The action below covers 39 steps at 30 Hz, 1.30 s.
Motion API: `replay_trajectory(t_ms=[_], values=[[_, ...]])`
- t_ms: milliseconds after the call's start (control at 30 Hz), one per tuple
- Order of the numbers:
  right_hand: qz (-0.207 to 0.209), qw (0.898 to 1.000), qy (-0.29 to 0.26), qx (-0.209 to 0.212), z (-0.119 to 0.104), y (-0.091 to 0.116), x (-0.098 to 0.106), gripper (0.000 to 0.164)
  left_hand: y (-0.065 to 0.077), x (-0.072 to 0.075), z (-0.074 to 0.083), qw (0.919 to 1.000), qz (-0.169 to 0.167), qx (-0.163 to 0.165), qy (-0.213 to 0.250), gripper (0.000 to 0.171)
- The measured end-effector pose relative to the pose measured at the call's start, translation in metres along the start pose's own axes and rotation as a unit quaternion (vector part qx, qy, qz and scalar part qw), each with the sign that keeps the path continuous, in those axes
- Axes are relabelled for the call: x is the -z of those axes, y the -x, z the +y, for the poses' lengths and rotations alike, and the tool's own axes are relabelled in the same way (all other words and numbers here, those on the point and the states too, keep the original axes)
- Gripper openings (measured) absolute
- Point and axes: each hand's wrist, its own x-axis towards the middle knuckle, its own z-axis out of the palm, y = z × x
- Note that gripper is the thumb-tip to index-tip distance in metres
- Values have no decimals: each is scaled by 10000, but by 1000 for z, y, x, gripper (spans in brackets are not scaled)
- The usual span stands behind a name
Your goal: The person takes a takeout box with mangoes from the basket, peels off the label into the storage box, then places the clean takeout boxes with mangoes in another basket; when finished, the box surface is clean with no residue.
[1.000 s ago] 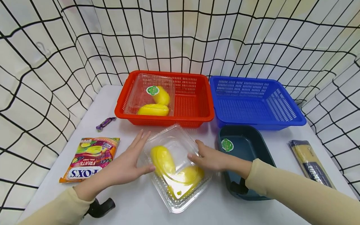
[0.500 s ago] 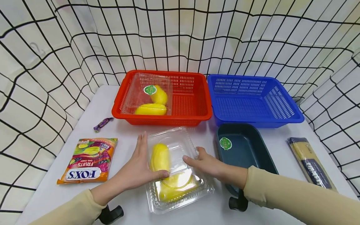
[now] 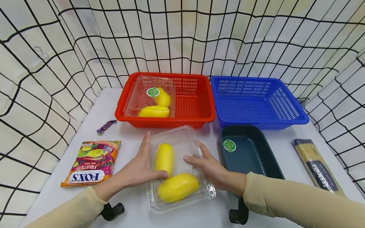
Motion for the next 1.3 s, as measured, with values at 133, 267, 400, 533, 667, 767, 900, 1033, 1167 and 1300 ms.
replay_trajectory(t_ms=[133, 267, 400, 533, 667, 767, 900, 1033, 1167, 1300], values=[[37, 9998, -46, -208, 0, 0, -3, 89, 1, 0, -2, 9999, -27, -75, 121, 145], [67, 9992, -97, -388, 1, -4, -3, 82, -1, -2, -3, 9994, -83, -259, 203, 144], [142, 9989, -135, -431, 2, -7, -3, 76, -4, -3, -3, 9992, -137, -333, 169, 143], [141, 9991, -150, -358, 3, -7, -3, 66, -5, -3, -3, 9990, -130, -400, 121, 143], [201, 9993, -105, -312, 3, -6, -2, 59, -6, -4, -4, 9987, -141, -482, 108, 143], [310, 9990, -18, -325, 1, -4, -1, 61, -5, -4, -4, 9985, -181, -505, 108, 142], [577, 9972, 169, -433, -3, 3, 3, 71, -5, -1, -3, 9977, -134, -658, 7, 137], [715, 9962, 209, -442, -10, 13, 12, 76, -8, 8, 1, 9951, 262, -928, -231, 121], [486, 9985, -3, -232, -20, 24, 25, 75, -17, 23, 4, 9783, 1028, -1588, -850, 106], [231, 9997, -92, 2, -27, 36, 43, 69, -37, 38, 7, 9397, 1708, -2377, -1766, 90]])
